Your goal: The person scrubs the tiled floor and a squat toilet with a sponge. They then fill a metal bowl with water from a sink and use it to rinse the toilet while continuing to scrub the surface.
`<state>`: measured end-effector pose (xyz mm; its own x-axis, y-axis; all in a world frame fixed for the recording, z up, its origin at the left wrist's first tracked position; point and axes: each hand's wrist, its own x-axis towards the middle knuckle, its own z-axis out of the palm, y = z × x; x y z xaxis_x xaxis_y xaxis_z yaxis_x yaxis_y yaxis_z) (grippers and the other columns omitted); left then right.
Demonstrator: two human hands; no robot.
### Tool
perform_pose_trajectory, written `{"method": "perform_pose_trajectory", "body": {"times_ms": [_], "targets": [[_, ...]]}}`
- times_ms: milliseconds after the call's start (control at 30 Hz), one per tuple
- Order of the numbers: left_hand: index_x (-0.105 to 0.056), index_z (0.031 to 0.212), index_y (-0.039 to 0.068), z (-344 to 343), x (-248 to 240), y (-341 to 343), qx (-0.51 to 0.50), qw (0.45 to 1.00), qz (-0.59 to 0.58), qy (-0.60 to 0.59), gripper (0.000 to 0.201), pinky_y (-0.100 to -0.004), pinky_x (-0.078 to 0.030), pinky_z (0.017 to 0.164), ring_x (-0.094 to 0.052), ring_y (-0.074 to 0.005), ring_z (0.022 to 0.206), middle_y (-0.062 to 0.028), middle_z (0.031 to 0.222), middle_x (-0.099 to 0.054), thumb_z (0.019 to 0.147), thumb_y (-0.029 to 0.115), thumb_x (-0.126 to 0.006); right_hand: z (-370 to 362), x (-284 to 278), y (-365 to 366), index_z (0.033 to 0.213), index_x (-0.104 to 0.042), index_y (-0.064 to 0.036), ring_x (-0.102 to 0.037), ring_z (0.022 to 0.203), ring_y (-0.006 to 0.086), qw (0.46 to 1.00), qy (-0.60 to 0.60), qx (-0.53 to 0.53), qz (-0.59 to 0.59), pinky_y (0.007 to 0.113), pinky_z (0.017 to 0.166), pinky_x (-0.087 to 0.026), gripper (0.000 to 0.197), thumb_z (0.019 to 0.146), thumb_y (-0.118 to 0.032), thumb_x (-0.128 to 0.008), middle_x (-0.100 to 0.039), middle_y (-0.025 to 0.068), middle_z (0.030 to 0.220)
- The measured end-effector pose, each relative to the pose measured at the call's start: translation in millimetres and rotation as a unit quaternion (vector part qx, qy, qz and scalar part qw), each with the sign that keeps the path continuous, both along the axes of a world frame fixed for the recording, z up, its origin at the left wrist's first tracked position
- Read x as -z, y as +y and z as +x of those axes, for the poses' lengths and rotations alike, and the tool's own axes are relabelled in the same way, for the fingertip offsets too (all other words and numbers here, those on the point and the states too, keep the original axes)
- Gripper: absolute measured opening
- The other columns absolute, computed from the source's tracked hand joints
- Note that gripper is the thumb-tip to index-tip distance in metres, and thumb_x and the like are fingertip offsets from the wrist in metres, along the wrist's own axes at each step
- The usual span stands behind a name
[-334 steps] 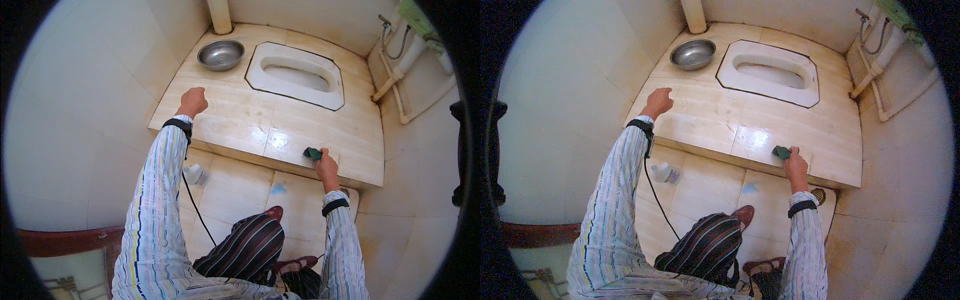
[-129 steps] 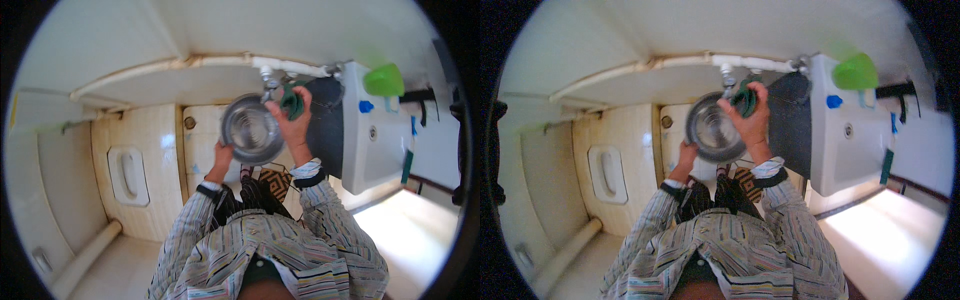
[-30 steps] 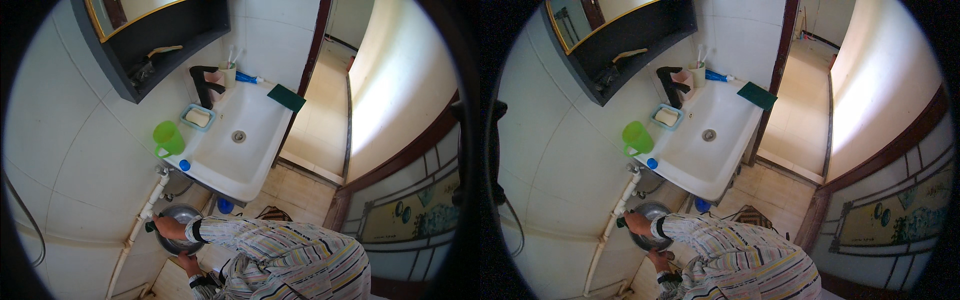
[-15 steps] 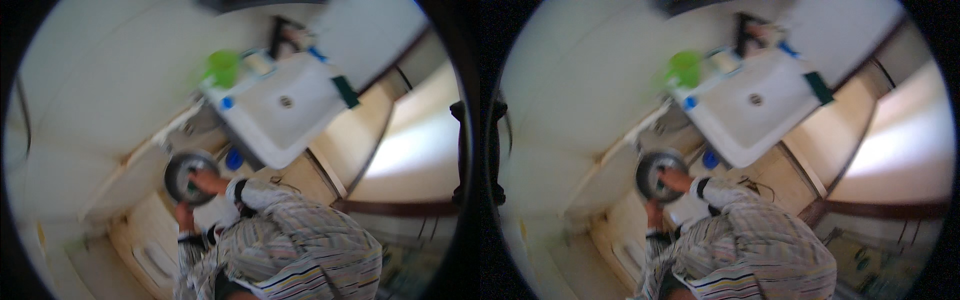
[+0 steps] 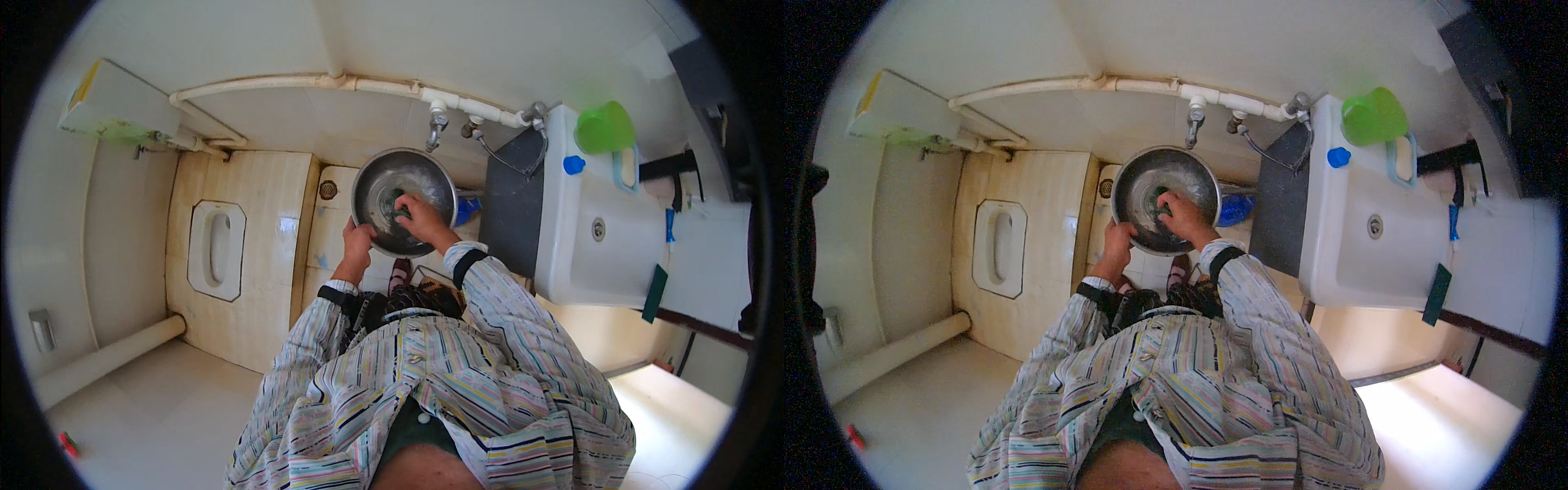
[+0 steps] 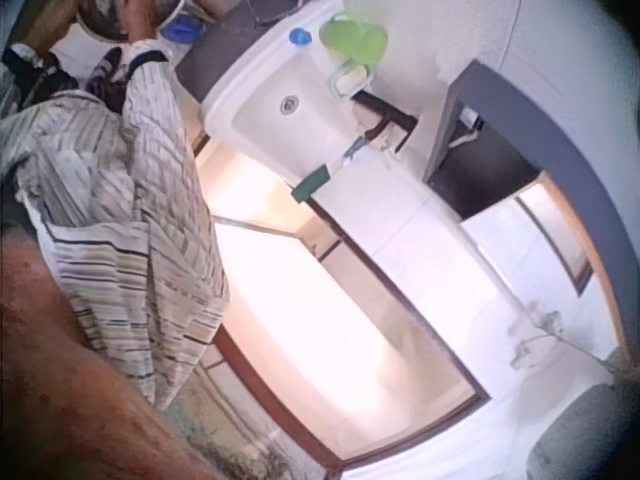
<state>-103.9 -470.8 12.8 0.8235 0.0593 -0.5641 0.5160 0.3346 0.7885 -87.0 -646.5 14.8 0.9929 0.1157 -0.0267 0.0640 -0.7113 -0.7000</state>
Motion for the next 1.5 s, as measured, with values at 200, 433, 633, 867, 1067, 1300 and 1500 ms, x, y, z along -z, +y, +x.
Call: {"method": "perform_pose_trajectory", "body": {"times_ms": [200, 433, 633, 867, 1067, 1300, 1500], "targets": [[-0.052, 0.108, 0.006, -3.0, 8.4, 14.3, -0.003, 0.999, -0.027, 0.044, 0.047, -0.0263, -0.031, 0.044, -0.041, -0.0128, 0.056, -0.0020, 0.073, -0.049, 0.062, -0.002, -0.049, 17.8, 36.7, -17.0, 0.083, -0.057, -0.0051, -0.058, 0.081, 0.0377, 0.993, 0.065, 0.095, 0.004, 0.042, 0.071, -0.046, 0.013, 0.075, -0.014, -0.062, -0.060, 0.0174, 0.082], [-0.052, 0.109, 0.005, -3.5, 7.6, 14.4, -0.040, 0.997, -0.045, 0.058, 0.048, -0.0271, -0.032, 0.045, -0.043, -0.0133, 0.056, -0.0025, 0.074, -0.049, 0.062, -0.003, -0.048, 29.9, 33.1, -1.0, 0.087, -0.060, -0.0041, -0.058, 0.084, 0.0395, 0.958, 0.169, -0.129, -0.192, 0.047, 0.075, -0.046, 0.017, 0.074, -0.015, -0.058, -0.061, 0.0215, 0.086], [-0.053, 0.109, 0.004, -4.9, 11.3, 25.0, -0.045, 0.996, -0.010, 0.079, 0.049, -0.0271, -0.032, 0.043, -0.043, -0.0130, 0.054, -0.0020, 0.072, -0.050, 0.061, -0.004, -0.049, 27.4, 21.1, 13.0, 0.085, -0.061, -0.0014, -0.059, 0.083, 0.0397, 0.979, 0.120, 0.016, -0.162, 0.047, 0.074, -0.048, 0.021, 0.075, -0.019, -0.055, -0.062, 0.0224, 0.086], [-0.054, 0.112, 0.003, -10.5, 10.9, 30.2, -0.065, 0.995, -0.001, 0.071, 0.050, -0.0268, -0.031, 0.044, -0.043, -0.0127, 0.055, -0.0027, 0.074, -0.052, 0.062, -0.005, -0.048, 35.6, 10.4, 24.6, 0.093, -0.062, -0.0022, -0.060, 0.081, 0.0398, 0.965, 0.114, -0.036, -0.232, 0.047, 0.073, -0.049, 0.024, 0.076, -0.017, -0.054, -0.061, 0.0227, 0.091], [-0.052, 0.118, 0.002, -19.6, 8.4, 31.5, -0.083, 0.995, 0.002, 0.060, 0.054, -0.0277, -0.036, 0.047, -0.047, -0.0134, 0.059, -0.0045, 0.080, -0.056, 0.065, -0.005, -0.048, 28.5, 17.2, 34.1, 0.115, -0.047, -0.0078, -0.057, 0.089, 0.0394, 0.986, -0.018, -0.043, -0.159, 0.045, 0.076, -0.046, 0.043, 0.077, -0.020, -0.063, -0.053, 0.0182, 0.111], [-0.053, 0.109, 0.001, -35.7, 13.8, 36.2, -0.135, 0.990, -0.018, 0.043, 0.043, -0.0265, -0.031, 0.048, -0.043, -0.0121, 0.060, -0.0015, 0.073, -0.051, 0.067, -0.004, -0.048, 20.7, 53.7, 39.9, 0.106, -0.056, -0.0072, -0.059, 0.086, 0.0382, 0.985, 0.112, -0.069, 0.113, 0.044, 0.077, -0.047, 0.032, 0.075, -0.013, -0.061, -0.062, 0.0186, 0.093], [-0.051, 0.113, -0.001, -41.1, -1.1, 38.5, -0.163, 0.985, -0.015, 0.050, 0.045, -0.0273, -0.032, 0.048, -0.041, -0.0124, 0.058, -0.0022, 0.072, -0.051, 0.068, -0.003, -0.049, 27.7, 52.3, 38.9, 0.097, -0.061, -0.0055, -0.062, 0.083, 0.0351, 0.985, 0.112, -0.123, 0.042, 0.041, 0.074, -0.048, 0.022, 0.076, -0.011, -0.054, -0.064, 0.0194, 0.090]]}}
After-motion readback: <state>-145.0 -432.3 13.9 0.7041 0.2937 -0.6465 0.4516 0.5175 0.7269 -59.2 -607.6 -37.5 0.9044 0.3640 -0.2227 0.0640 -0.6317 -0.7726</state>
